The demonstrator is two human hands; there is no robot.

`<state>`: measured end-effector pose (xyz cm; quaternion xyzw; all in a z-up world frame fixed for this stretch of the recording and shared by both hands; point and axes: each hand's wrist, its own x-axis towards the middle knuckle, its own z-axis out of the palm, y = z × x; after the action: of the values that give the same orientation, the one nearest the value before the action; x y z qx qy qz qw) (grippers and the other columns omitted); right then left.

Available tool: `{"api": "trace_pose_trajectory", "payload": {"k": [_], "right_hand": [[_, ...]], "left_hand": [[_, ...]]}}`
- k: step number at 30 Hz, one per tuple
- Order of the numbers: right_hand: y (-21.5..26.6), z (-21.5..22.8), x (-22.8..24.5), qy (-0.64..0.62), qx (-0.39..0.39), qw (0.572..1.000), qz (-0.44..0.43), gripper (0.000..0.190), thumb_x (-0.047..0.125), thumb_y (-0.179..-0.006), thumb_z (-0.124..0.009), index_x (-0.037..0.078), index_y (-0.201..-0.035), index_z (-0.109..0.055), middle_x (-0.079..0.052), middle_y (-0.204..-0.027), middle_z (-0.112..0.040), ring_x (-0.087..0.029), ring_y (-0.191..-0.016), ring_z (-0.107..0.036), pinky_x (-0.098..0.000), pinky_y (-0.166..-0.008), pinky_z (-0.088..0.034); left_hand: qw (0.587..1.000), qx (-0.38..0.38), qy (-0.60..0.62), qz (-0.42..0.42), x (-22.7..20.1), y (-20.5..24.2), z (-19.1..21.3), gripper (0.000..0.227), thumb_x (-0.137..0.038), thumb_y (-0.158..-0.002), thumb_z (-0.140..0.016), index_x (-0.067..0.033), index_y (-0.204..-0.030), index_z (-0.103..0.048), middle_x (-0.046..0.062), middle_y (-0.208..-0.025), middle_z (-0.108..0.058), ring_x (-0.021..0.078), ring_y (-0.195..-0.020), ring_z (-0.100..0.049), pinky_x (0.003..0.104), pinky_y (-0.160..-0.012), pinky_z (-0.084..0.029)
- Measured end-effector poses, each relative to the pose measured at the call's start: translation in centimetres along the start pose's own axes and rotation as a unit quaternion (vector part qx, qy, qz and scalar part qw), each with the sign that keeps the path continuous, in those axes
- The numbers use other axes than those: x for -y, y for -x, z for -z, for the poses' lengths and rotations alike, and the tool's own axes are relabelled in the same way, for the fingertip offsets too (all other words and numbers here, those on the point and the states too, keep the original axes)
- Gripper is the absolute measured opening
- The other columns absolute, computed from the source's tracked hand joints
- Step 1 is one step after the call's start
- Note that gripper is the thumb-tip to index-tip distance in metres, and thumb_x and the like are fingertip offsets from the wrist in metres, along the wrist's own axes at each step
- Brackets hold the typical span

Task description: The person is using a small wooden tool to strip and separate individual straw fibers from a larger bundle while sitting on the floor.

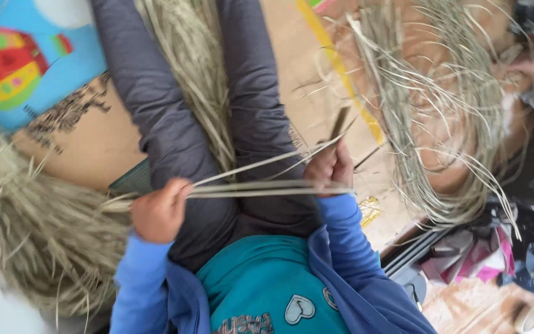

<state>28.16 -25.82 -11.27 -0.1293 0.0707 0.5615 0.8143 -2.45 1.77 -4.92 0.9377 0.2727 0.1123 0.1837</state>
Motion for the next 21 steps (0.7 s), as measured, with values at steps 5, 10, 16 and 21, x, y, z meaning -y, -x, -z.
{"api": "trace_pose_trajectory", "payload": {"k": [5, 10, 16, 21], "right_hand": [[-5.5, -15.1, -7.8, 0.29, -0.075, 0.953, -0.04, 0.029, 0.013, -0.092, -0.059, 0.013, -0.067, -0.045, 0.002, -0.051, -0.032, -0.01, -0.038, -0.036, -0.0194, -0.034, -0.03], [-2.1, -4.8, -14.3, 0.449, 0.006, 0.888, -0.103, 0.022, 0.014, -0.103, -0.064, -0.005, -0.097, -0.055, -0.01, -0.05, -0.043, -0.022, -0.037, -0.047, -0.0354, -0.033, -0.048], [-3.4, -6.5, -14.3, 0.587, -0.03, 0.808, -0.033, 0.043, 0.025, -0.114, -0.039, -0.006, -0.091, -0.057, -0.012, -0.051, -0.047, -0.021, -0.035, -0.052, -0.0324, -0.029, -0.049], [-3.7, -6.3, -14.6, 0.575, -0.067, 0.814, -0.053, 0.041, 0.03, -0.111, -0.043, -0.004, -0.09, -0.055, -0.008, -0.053, -0.046, -0.016, -0.037, -0.052, -0.0292, -0.029, -0.049]], "left_hand": [[0.993, -0.061, 0.091, 0.049, -5.9, -2.6, -0.3, 0.009, -0.032, -0.104, -0.058, -0.0276, -0.099, -0.065, 0.005, -0.049, -0.06, 0.0306, -0.051, -0.068, 0.041, -0.053, -0.053], [0.989, -0.09, 0.104, 0.061, -7.5, -2.1, -1.5, 0.014, -0.034, -0.107, -0.059, -0.0259, -0.096, -0.061, -0.002, -0.044, -0.053, 0.0201, -0.039, -0.06, 0.029, -0.049, -0.05], [0.993, -0.11, 0.041, 0.029, -7.8, -1.9, -1.5, 0.019, -0.042, -0.106, -0.054, -0.0293, -0.094, -0.06, -0.007, -0.044, -0.049, 0.0141, -0.038, -0.055, 0.025, -0.045, -0.047], [0.993, -0.112, 0.023, 0.004, -7.1, -1.6, -1.8, 0.018, -0.042, -0.104, -0.056, -0.0299, -0.096, -0.065, -0.008, -0.047, -0.045, 0.0124, -0.04, -0.054, 0.024, -0.047, -0.047]]}}
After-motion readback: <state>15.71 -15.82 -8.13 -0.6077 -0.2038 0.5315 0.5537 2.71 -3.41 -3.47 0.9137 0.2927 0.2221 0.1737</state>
